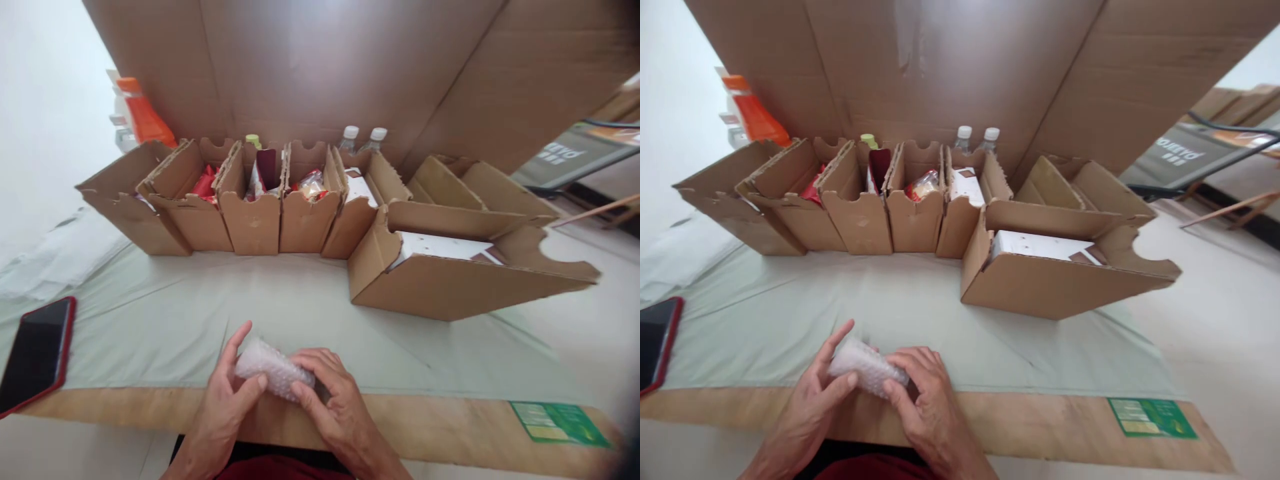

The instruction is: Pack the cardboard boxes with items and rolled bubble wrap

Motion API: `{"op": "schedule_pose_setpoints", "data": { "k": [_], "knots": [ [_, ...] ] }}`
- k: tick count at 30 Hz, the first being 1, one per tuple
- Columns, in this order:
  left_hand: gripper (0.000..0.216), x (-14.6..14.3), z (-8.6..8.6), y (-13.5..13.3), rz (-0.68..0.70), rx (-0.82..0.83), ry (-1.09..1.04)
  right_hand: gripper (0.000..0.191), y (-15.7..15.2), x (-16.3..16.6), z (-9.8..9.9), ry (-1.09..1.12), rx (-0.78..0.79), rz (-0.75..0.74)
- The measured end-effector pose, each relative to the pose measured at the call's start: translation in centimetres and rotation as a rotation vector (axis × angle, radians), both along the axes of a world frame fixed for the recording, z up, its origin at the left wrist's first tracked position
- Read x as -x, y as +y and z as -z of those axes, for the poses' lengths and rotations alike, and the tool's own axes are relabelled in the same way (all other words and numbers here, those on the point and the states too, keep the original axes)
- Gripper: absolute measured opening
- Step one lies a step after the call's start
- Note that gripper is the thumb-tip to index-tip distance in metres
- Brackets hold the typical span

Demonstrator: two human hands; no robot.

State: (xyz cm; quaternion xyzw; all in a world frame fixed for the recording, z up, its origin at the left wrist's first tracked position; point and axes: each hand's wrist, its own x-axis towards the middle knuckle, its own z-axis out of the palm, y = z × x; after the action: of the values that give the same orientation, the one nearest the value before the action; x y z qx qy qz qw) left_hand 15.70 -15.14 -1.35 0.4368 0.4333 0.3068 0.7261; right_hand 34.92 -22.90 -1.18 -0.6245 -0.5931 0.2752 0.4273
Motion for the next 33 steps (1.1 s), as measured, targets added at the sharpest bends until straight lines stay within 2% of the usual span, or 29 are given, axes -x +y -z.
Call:
{"op": "schedule_pose_setpoints", "data": {
  "k": [4,6,8,11,13,15,17,20,23,25,28,33],
  "knots": [
    [0.098,-1.5,-0.8,-0.3,0.109,-0.078,0.042,0.05,-1.6,-1.1,-0.4,0.274,0.109,0.037],
    [0.098,-2.1,-1.0,-0.5,0.176,-0.083,0.045,0.041,-2.2,-2.0,-1.1,0.393,0.163,-0.005],
    [0.098,-2.8,-0.8,-0.4,0.231,-0.112,-0.007,0.031,-2.9,-3.6,-2.5,0.396,0.17,-0.01],
    [0.091,-3.8,-0.3,0.7,0.257,-0.276,-0.124,0.027,-4.2,-8.0,-6.2,0.297,0.061,0.095],
    [0.077,-4.9,0.2,1.7,0.282,-0.365,-0.093,0.029,-4.7,-11.8,-9.5,0.248,-0.064,0.226],
    [0.068,-6.2,0.9,2.7,0.32,-0.377,0.002,0.036,-4.1,-15.6,-13.0,0.202,-0.166,0.38],
    [0.064,-7.7,1.6,3.4,0.343,-0.352,0.077,0.043,-2.1,-18.6,-15.8,0.186,-0.197,0.492],
    [0.056,-9.0,2.3,3.6,0.356,-0.326,0.125,0.048,1.9,-21.6,-18.1,0.14,0.009,0.527],
    [0.05,-9.0,2.4,3.7,0.366,-0.304,0.117,0.051,5.0,-23.4,-18.4,-0.011,0.346,0.399],
    [0.048,-8.8,2.4,3.7,0.373,-0.303,0.117,0.044,6.1,-24.2,-18.5,-0.125,0.495,0.286],
    [0.044,-8.6,2.6,3.7,0.396,-0.357,0.147,0.029,7.2,-24.1,-19.5,-0.269,0.553,0.189],
    [0.039,-8.7,2.9,3.5,0.415,-0.458,0.188,0.019,11.0,-21.0,-21.9,-0.649,0.626,0.143]
  ]
}}
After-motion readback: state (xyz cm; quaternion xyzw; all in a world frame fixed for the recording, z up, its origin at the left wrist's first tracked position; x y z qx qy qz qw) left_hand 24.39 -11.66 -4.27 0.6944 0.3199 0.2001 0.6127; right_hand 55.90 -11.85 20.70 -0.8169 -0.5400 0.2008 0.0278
